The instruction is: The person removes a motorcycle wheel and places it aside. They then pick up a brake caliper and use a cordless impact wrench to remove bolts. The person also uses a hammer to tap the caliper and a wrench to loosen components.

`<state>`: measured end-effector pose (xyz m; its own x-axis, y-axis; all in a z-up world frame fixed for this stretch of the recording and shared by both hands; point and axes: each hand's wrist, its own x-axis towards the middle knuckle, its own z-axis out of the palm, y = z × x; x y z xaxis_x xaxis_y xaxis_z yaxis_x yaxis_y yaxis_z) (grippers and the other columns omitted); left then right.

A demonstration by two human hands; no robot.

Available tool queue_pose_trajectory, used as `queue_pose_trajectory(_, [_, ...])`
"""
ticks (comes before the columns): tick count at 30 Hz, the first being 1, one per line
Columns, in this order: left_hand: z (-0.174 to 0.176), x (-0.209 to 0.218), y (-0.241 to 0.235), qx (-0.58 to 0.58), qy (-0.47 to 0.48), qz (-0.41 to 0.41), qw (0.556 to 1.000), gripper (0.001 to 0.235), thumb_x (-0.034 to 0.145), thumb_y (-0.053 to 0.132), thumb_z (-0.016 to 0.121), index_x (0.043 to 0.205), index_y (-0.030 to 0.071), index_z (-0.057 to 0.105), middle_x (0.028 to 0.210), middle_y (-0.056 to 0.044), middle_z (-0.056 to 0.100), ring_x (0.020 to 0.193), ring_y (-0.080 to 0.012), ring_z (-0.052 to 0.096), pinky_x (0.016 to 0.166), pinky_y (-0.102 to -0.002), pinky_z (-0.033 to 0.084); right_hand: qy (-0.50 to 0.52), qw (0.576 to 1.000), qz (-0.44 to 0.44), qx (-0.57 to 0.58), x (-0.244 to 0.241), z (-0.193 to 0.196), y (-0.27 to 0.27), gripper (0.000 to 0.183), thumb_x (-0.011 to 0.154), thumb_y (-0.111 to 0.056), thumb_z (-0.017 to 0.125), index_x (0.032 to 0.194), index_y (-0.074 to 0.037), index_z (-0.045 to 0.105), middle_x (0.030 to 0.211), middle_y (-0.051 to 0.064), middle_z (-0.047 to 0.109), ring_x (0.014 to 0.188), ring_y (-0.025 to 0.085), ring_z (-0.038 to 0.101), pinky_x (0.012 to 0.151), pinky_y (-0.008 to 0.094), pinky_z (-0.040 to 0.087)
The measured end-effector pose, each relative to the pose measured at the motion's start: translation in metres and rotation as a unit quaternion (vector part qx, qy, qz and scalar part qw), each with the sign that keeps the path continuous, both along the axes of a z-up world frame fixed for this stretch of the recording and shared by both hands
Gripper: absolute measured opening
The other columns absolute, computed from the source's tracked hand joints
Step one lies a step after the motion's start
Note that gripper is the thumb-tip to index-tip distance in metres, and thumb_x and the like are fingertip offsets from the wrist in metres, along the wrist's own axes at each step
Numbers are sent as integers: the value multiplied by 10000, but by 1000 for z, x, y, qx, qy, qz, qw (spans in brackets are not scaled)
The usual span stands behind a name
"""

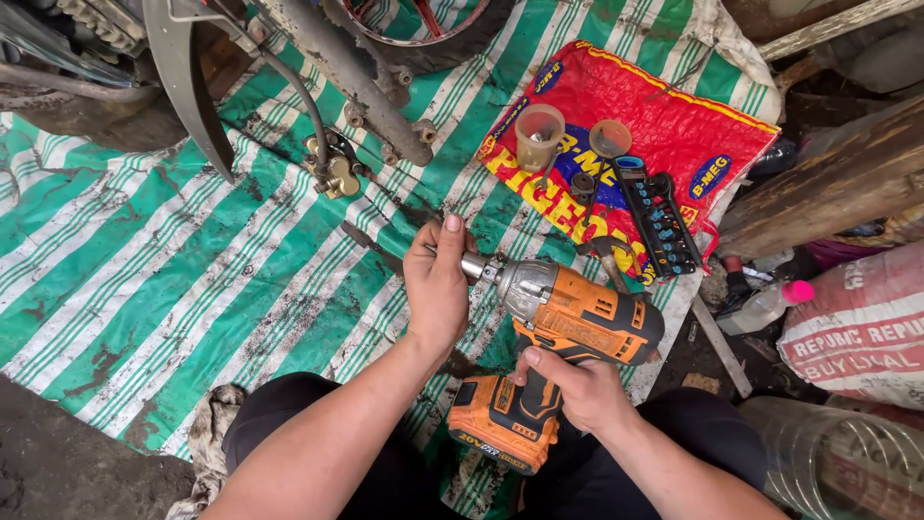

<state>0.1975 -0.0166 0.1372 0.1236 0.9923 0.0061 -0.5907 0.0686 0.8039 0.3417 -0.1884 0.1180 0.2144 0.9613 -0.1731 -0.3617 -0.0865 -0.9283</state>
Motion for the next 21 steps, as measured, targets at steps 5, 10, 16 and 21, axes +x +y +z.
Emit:
queue_pose_trajectory(5, [8,4,-12,10,13,31,999,359,1150,322,608,849,150,514,795,-45,649,684,-97,525,626,-256,451,75,997,31,15,-4,2,-3,99,999,79,666,1090,75,704,821,173,727,741,282,691,734,433,625])
queue_pose_trajectory(10, [15,4,-19,9,22,41,999,355,1144,344,611,869,131,540,755,-49,659,640,-94,533,611,-256,467,99,994,46,2,-11,16,-1,258,991,35,685,1234,120,682,794,179,716,722,283,694,723,431,602])
queue_pose_trajectory(16, [17,2,-25,1,10,40,999,329,1137,330,627,892,125,549,765,-50,655,671,-100,576,649,-261,490,-110,993,37,17,-9,26,-6,102,991,-13,692,1031,56,756,785,117,784,723,224,752,705,343,618])
queue_pose_trajectory(21, [23,-6,-22,-4,-68,-13,998,307,1099,261,702,866,148,539,740,-65,690,598,-94,569,548,-239,444,-171,982,32,71,-4,32,-10,91,984,1,690,1006,43,768,825,92,813,741,201,762,729,321,629])
